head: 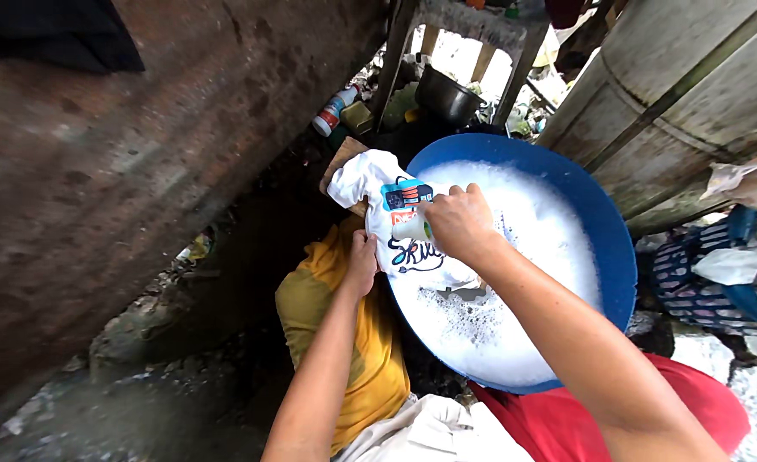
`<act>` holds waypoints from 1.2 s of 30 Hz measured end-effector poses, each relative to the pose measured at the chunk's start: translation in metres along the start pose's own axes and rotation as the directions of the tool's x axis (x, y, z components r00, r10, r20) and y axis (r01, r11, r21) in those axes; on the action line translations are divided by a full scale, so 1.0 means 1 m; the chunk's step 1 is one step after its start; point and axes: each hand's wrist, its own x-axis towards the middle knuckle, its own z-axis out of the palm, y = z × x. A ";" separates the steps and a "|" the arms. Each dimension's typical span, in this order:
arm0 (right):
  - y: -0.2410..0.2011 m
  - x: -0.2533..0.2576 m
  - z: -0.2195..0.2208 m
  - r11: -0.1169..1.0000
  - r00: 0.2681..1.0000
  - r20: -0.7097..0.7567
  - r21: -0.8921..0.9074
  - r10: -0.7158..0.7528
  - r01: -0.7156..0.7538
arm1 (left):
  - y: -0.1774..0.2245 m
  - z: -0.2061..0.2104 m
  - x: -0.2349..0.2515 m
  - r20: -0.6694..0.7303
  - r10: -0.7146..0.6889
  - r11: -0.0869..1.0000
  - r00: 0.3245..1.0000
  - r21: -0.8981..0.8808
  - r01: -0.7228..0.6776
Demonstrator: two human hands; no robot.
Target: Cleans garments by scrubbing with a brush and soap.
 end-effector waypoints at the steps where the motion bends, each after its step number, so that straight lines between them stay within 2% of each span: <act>1: 0.000 0.000 0.000 1.000 1.000 0.010 -0.001 0.002 -0.002 | 0.000 0.000 0.000 -0.001 -0.001 1.000 1.000 0.002 0.001; 21: -0.009 0.015 -0.003 1.000 0.999 -0.040 0.026 -0.006 0.007 | -0.002 0.000 0.002 -0.019 -0.003 1.000 1.000 0.024 0.003; 36: 0.002 0.022 0.001 0.998 0.998 -0.026 0.045 0.056 -0.054 | -0.002 0.000 0.002 -0.030 -0.014 0.999 0.999 0.038 0.015</act>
